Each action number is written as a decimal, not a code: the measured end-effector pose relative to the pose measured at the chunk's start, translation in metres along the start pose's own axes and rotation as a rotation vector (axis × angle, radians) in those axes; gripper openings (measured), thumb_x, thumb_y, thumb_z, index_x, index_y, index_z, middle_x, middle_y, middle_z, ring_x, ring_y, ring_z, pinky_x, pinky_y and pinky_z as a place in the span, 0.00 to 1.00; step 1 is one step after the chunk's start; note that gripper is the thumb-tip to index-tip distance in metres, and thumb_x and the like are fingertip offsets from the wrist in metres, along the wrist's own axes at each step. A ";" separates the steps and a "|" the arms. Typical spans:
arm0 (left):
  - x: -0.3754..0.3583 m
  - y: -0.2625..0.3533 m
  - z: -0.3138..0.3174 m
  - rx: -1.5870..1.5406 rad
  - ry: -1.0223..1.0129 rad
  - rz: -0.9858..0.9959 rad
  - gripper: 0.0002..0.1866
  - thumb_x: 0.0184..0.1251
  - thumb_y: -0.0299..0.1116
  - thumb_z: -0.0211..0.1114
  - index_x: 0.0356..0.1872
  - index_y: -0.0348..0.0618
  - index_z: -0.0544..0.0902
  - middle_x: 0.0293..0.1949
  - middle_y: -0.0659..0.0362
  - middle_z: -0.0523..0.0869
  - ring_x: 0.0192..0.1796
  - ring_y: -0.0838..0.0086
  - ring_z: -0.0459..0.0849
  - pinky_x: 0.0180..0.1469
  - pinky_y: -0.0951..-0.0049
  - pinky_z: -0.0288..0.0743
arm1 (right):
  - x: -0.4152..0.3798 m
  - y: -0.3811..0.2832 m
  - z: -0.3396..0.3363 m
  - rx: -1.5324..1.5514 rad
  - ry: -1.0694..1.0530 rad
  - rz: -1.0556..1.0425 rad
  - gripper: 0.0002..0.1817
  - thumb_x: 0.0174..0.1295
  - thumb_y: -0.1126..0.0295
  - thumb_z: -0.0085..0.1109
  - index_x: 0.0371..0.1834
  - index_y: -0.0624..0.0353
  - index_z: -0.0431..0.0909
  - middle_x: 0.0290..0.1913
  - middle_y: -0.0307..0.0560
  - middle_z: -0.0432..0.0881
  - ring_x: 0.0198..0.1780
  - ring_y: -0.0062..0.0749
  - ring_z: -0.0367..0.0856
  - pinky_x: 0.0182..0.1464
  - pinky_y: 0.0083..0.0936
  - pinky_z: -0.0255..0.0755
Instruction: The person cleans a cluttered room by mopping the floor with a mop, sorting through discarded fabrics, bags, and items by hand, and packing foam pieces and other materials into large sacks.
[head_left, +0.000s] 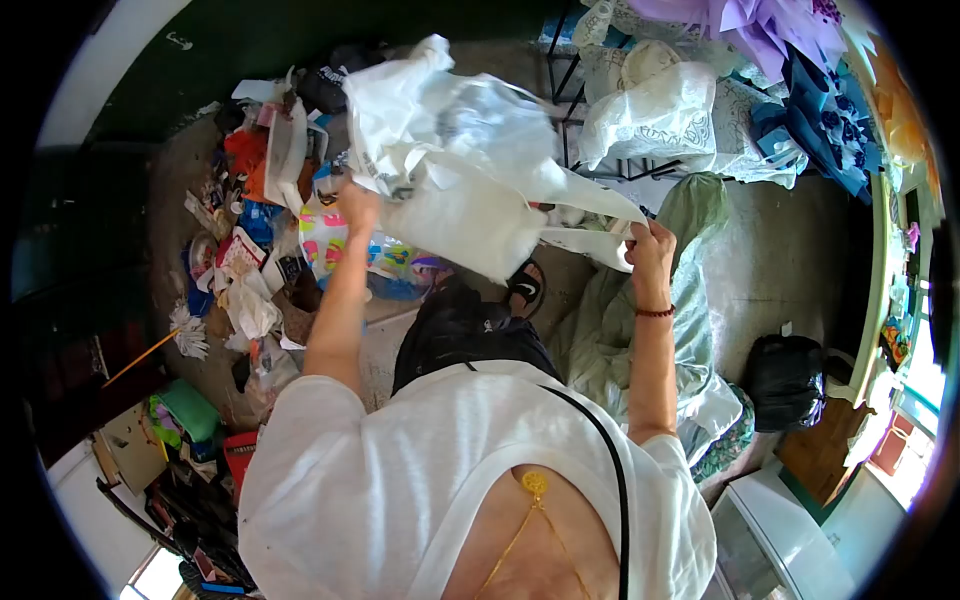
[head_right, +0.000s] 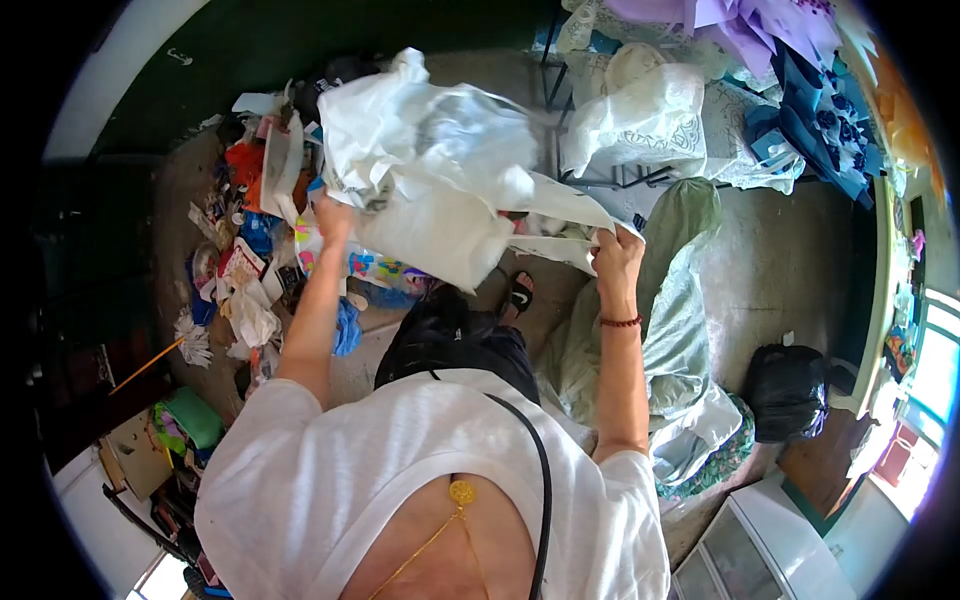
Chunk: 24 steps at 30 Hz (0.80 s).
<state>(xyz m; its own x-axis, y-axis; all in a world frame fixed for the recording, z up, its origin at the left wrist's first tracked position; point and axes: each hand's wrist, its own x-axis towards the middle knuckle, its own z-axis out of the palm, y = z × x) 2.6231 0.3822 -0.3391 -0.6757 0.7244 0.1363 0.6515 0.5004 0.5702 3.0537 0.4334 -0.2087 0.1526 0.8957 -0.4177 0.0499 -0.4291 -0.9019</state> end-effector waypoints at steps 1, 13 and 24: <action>0.006 0.027 -0.031 0.087 0.060 0.059 0.16 0.45 0.28 0.58 0.39 0.39 0.73 0.34 0.46 0.78 0.38 0.51 0.76 0.41 0.60 0.69 | -0.004 -0.001 -0.003 -0.033 0.003 -0.024 0.09 0.47 0.74 0.46 0.20 0.68 0.75 0.13 0.39 0.68 0.13 0.17 0.62 0.14 0.16 0.54; 0.032 0.101 -0.028 0.775 -0.596 1.215 0.19 0.47 0.24 0.53 0.46 0.39 0.69 0.34 0.54 0.79 0.34 0.61 0.79 0.34 0.65 0.73 | -0.090 -0.017 -0.034 0.171 0.267 -0.095 0.10 0.49 0.73 0.48 0.18 0.70 0.73 0.13 0.42 0.68 0.12 0.18 0.61 0.14 0.15 0.52; 0.007 0.166 -0.055 0.586 -0.752 1.648 0.15 0.48 0.26 0.52 0.41 0.45 0.73 0.40 0.49 0.75 0.34 0.60 0.79 0.36 0.63 0.74 | -0.162 -0.003 -0.027 0.371 0.601 -0.121 0.07 0.51 0.75 0.48 0.20 0.68 0.72 0.13 0.41 0.67 0.11 0.18 0.58 0.14 0.15 0.52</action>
<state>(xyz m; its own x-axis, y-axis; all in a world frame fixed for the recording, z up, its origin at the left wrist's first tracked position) 2.7078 0.4440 -0.1990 0.8143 0.5276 -0.2418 0.5278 -0.8465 -0.0696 3.0552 0.2864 -0.1358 0.6902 0.6692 -0.2755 -0.2213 -0.1673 -0.9607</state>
